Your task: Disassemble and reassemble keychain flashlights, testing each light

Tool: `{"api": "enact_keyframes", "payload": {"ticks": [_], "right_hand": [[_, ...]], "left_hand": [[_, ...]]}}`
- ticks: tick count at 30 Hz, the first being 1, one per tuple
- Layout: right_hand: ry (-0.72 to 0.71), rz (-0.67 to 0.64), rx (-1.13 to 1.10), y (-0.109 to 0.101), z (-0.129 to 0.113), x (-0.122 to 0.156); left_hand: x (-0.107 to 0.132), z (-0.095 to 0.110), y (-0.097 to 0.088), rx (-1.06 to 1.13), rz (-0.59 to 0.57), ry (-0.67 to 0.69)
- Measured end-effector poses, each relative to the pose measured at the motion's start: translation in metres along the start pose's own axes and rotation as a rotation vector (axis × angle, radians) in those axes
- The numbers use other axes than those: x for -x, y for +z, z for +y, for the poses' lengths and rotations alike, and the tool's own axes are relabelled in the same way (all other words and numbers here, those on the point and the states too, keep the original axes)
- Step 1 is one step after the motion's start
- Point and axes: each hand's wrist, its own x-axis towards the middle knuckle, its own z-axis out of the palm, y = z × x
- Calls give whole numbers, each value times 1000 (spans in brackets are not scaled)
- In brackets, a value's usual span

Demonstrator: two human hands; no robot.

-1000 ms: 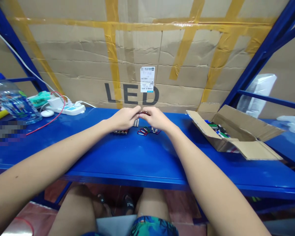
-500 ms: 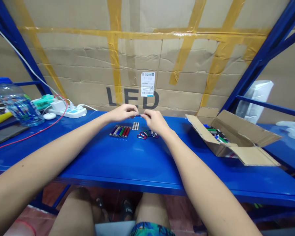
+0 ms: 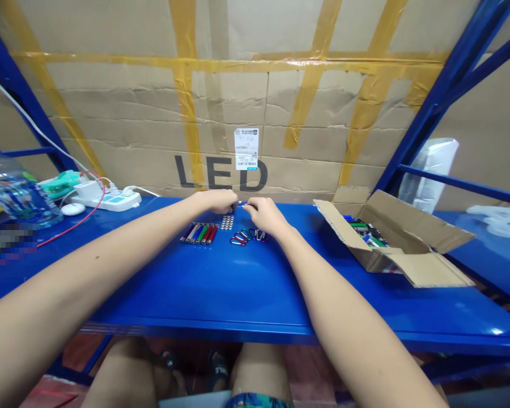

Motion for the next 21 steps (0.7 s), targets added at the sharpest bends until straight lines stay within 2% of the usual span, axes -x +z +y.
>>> {"api": "enact_keyframes", "payload": {"ticks": [6, 13, 16, 21], "right_hand": [[5, -9, -3, -1, -1, 1], [27, -38, 5, -2, -5, 1], [52, -37, 19, -1, -5, 1], [128, -40, -60, 8, -7, -4]], "left_hand": [[2, -5, -4, 49, -51, -42], [10, -22, 4, 103, -48, -33], [18, -26, 9, 137, 17, -49], [35, -31, 18, 219, 209, -57]]}}
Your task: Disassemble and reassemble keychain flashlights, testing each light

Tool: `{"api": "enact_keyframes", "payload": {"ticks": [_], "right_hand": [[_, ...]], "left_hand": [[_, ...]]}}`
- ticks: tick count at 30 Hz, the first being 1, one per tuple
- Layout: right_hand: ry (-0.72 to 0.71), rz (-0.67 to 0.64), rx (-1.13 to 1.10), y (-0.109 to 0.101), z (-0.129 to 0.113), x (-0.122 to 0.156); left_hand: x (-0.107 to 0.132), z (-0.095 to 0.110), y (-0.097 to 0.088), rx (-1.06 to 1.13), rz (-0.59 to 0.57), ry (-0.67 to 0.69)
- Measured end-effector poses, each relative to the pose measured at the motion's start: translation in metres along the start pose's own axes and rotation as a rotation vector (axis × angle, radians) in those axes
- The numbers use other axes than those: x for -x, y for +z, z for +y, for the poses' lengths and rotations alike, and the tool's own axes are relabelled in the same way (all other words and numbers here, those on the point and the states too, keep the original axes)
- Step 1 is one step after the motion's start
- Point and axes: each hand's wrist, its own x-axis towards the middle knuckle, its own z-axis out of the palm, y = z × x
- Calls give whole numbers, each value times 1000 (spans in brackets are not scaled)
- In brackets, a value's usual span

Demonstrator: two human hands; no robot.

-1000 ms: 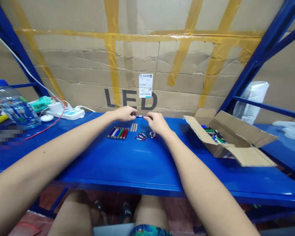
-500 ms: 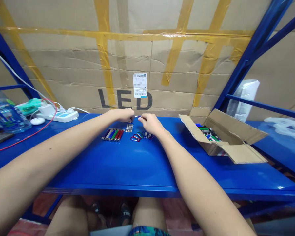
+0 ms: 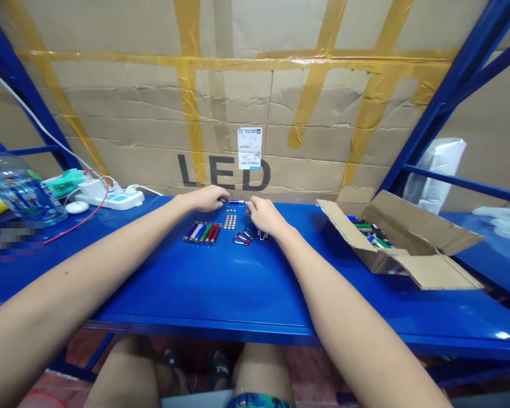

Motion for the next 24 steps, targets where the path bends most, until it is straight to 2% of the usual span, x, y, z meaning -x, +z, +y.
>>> {"api": "enact_keyframes", "payload": {"ticks": [3, 8, 16, 24], "right_hand": [[5, -48, 8, 10, -5, -6], [-37, -136, 140, 23, -16, -12], [-79, -178, 243, 26, -12, -13], [-47, -171, 185, 24, -13, -12]], "left_hand": [[7, 1, 4, 11, 64, 9], [9, 10, 10, -33, 100, 1], [9, 21, 14, -159, 85, -3], [10, 22, 13, -82, 21, -17]]}}
